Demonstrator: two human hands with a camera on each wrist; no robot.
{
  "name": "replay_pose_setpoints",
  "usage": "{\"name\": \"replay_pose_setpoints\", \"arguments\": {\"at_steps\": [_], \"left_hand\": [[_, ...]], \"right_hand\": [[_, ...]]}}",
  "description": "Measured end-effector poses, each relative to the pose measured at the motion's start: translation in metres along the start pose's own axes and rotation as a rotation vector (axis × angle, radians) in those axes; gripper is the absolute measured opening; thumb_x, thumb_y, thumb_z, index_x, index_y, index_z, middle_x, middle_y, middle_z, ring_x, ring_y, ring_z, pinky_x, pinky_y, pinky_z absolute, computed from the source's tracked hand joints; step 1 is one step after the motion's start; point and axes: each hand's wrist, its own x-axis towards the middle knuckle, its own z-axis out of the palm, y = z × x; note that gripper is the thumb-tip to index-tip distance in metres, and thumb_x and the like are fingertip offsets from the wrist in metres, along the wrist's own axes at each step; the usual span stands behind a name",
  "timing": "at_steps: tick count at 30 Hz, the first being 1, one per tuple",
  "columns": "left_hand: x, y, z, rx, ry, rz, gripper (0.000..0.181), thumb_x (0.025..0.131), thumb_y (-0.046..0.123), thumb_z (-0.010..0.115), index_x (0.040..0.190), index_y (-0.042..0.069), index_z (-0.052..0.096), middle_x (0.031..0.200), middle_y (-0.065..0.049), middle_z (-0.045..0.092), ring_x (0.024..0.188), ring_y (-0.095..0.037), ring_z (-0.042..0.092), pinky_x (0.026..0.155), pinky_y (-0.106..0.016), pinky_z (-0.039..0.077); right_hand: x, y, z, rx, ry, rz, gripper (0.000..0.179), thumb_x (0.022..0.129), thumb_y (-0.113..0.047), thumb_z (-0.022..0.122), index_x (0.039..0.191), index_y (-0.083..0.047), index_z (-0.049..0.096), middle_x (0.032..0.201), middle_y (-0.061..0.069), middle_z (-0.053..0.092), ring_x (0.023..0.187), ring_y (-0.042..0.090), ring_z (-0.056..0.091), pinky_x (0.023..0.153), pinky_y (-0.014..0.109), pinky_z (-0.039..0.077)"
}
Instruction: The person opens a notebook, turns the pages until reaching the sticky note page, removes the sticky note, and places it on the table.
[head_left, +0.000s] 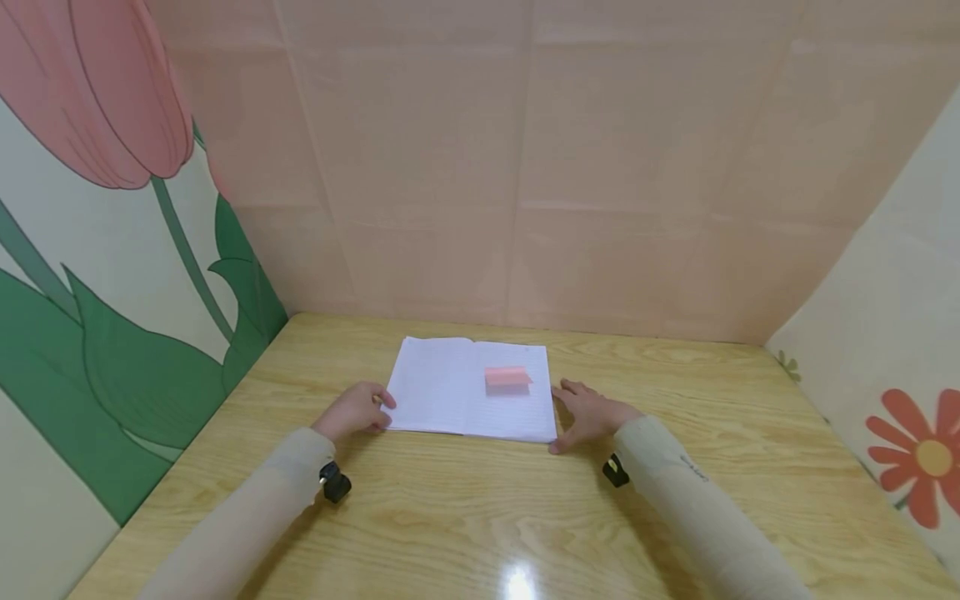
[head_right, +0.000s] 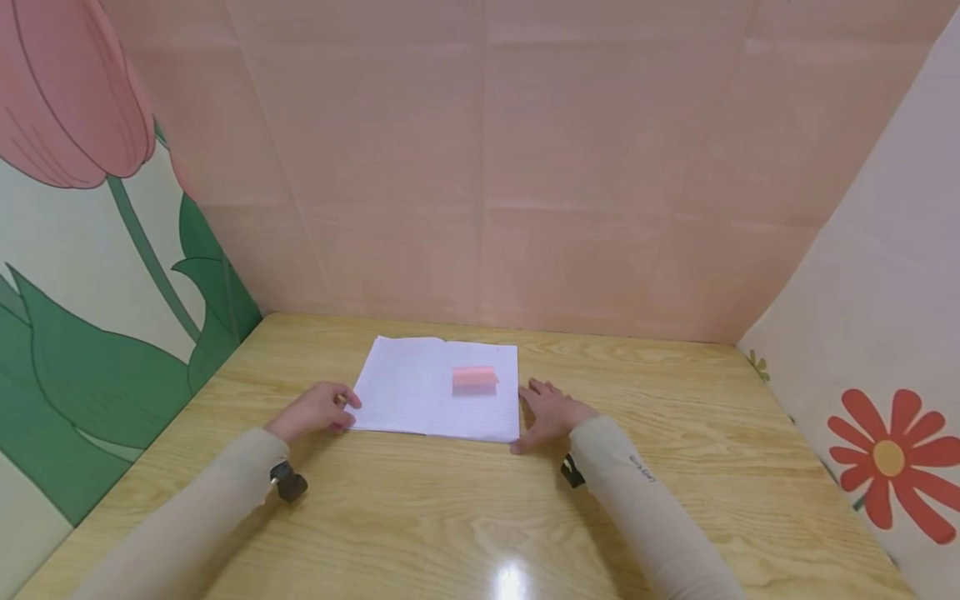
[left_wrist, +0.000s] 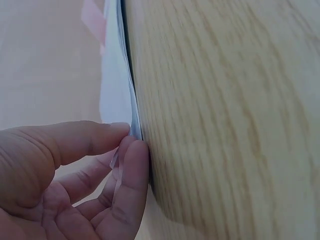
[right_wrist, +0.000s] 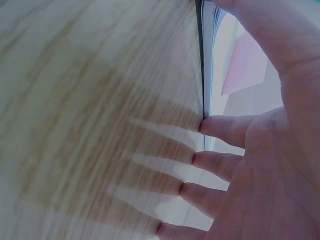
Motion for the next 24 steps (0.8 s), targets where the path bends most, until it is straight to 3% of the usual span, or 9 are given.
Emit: {"name": "replay_pose_setpoints", "arguments": {"at_steps": [10, 16, 24], "left_hand": [[0.0039, -0.0009, 0.0017, 0.042, 0.012, -0.024, 0.021, 0.079, 0.001, 0.071, 0.100, 0.003, 0.066, 0.077, -0.005, 0.054, 0.066, -0.017, 0.054, 0.060, -0.025, 0.048], [0.0027, 0.0005, 0.0019, 0.105, 0.034, -0.007, 0.023, 0.078, 0.002, 0.074, 0.099, 0.006, 0.065, 0.083, -0.006, 0.054, 0.066, -0.017, 0.049, 0.060, -0.026, 0.041], [0.0023, -0.0003, 0.0008, 0.099, 0.036, 0.019, 0.024, 0.077, 0.001, 0.074, 0.099, 0.005, 0.064, 0.085, -0.006, 0.054, 0.066, -0.017, 0.050, 0.059, -0.026, 0.042]], "right_hand": [[0.0000, 0.0012, -0.0002, 0.013, 0.007, 0.009, 0.113, 0.072, -0.054, 0.079, 0.153, -0.002, 0.020, 0.159, 0.024, 0.009, 0.144, 0.049, 0.009, 0.110, 0.067, 0.014], [-0.0003, 0.0011, -0.0007, 0.013, 0.007, 0.008, 0.113, 0.072, -0.054, 0.079, 0.153, -0.002, 0.020, 0.159, 0.024, 0.009, 0.144, 0.048, 0.009, 0.111, 0.067, 0.014], [0.0009, 0.0022, -0.0004, 0.007, 0.001, 0.001, 0.114, 0.072, -0.056, 0.078, 0.153, -0.001, 0.019, 0.159, 0.024, 0.008, 0.144, 0.048, 0.009, 0.111, 0.066, 0.015]]}}
